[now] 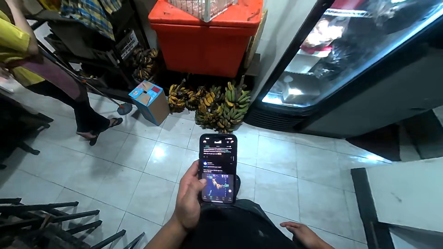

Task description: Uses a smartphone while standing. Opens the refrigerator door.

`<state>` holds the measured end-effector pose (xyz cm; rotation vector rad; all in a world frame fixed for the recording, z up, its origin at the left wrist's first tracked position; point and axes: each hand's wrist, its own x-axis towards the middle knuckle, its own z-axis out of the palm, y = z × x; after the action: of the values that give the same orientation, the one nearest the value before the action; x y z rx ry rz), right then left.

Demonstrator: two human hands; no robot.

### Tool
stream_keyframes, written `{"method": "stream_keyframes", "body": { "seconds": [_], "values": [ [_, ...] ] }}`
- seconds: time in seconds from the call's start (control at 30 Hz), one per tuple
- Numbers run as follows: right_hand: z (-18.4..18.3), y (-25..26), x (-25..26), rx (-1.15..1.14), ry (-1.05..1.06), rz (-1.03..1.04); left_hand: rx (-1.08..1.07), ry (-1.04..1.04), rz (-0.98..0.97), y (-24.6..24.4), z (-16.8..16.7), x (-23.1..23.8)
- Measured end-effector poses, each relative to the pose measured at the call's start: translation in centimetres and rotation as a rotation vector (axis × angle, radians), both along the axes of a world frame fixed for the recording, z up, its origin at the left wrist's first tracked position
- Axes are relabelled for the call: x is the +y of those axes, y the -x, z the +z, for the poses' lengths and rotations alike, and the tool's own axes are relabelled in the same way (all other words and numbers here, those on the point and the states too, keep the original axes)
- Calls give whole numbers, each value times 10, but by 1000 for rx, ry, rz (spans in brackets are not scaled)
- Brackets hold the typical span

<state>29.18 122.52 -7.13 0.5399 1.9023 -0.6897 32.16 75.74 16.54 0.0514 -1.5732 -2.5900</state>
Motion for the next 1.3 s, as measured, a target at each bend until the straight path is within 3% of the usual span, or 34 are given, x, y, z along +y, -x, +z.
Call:
{"method": "stream_keyframes", "body": {
  "seconds": [1.3],
  "values": [
    [-1, -4, -6, -4, 3, -68, -6, -34, -42, 6, -7, 4]
  ]
}}
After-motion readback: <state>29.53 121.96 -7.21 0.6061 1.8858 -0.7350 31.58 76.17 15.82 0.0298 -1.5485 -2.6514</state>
